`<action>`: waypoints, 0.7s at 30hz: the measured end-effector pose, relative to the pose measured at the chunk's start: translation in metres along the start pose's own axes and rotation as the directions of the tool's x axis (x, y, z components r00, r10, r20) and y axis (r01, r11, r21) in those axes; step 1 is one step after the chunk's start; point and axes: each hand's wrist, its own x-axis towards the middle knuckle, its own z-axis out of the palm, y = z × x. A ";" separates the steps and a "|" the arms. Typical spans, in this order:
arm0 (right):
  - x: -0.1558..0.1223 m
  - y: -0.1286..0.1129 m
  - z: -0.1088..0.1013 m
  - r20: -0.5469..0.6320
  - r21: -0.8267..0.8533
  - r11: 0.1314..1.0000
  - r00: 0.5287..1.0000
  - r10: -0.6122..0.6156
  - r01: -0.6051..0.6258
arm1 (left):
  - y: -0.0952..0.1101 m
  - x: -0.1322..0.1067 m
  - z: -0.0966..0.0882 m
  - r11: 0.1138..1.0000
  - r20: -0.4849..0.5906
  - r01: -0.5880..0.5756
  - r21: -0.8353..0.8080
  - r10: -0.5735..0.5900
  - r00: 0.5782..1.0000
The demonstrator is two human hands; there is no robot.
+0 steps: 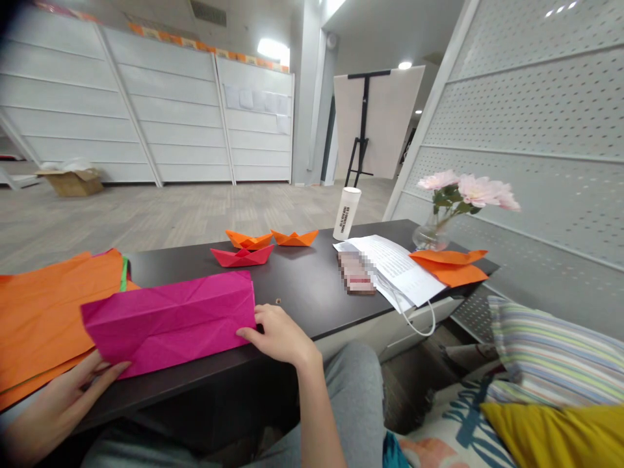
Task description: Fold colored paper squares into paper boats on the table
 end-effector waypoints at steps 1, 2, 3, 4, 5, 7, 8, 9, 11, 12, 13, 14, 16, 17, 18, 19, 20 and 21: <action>0.001 0.002 0.002 -0.045 -0.036 0.999 0.999 0.016 -0.017 | 0.004 0.003 0.000 1.000 -0.012 0.005 -0.030 -0.005 1.000; 0.001 0.004 0.005 -0.088 -0.074 0.996 0.995 0.038 -0.045 | 0.006 0.005 0.001 0.998 -0.023 0.015 -0.067 -0.016 1.000; 0.002 0.006 0.007 -0.122 -0.108 0.991 0.991 0.063 -0.076 | 0.007 0.006 0.003 0.994 -0.028 0.037 -0.103 -0.040 0.999; 0.003 0.009 0.010 -0.142 -0.133 0.986 0.986 0.083 -0.102 | 0.007 0.005 0.005 0.989 -0.026 0.068 -0.129 -0.072 0.997; 0.004 0.011 0.012 -0.148 -0.149 0.982 0.984 0.096 -0.118 | 0.005 0.004 0.007 0.983 -0.019 0.103 -0.149 -0.107 0.994; 0.005 0.014 0.015 -0.147 -0.154 0.980 0.984 0.104 -0.127 | 0.002 0.002 0.010 0.975 -0.009 0.147 -0.164 -0.151 0.989; 0.005 0.014 0.015 -0.153 -0.141 0.982 0.982 0.107 -0.129 | 0.000 0.001 0.011 0.979 -0.015 0.139 -0.152 -0.143 0.990; 0.005 0.015 0.015 -0.165 -0.121 0.984 0.980 0.111 -0.132 | 0.000 0.002 0.010 0.986 -0.033 0.112 -0.120 -0.117 0.993; 0.005 0.014 0.015 -0.196 -0.069 0.988 0.973 0.125 -0.141 | 0.002 0.004 0.008 1.000 -0.094 0.029 -0.002 -0.029 0.995; 0.004 0.014 0.015 -0.204 -0.045 0.989 0.970 0.131 -0.143 | 0.006 0.005 0.007 0.998 -0.116 -0.018 0.065 0.025 0.993; 0.004 0.014 0.014 -0.204 -0.028 0.989 0.970 0.135 -0.143 | 0.011 0.007 0.005 0.991 -0.117 -0.064 0.122 0.078 0.990; 0.003 0.015 0.014 -0.195 -0.022 0.990 0.971 0.135 -0.142 | 0.017 0.008 0.005 0.981 -0.095 -0.106 0.165 0.123 0.988; 0.003 0.017 0.014 -0.164 -0.040 0.990 0.978 0.129 -0.138 | 0.034 0.009 0.006 0.960 -0.009 -0.184 0.211 0.190 0.982; 0.003 0.018 0.014 -0.149 -0.060 0.989 0.981 0.128 -0.138 | 0.044 0.008 0.009 0.948 0.044 -0.209 0.240 0.204 0.978; 0.003 0.018 0.013 -0.138 -0.081 0.987 0.982 0.127 -0.139 | 0.054 0.008 0.013 0.933 0.075 -0.223 0.283 0.210 0.975; 0.003 0.017 0.012 -0.135 -0.104 0.984 0.983 0.127 -0.142 | 0.064 0.007 0.017 0.916 0.102 -0.243 0.320 0.221 0.970; 0.003 0.014 0.012 -0.142 -0.128 0.981 0.982 0.126 -0.144 | 0.072 0.006 0.022 0.900 0.141 -0.260 0.350 0.223 0.964; 0.003 0.009 0.011 -0.158 -0.153 0.977 0.980 0.121 -0.146 | 0.078 0.005 0.028 0.884 0.175 -0.279 0.375 0.228 0.958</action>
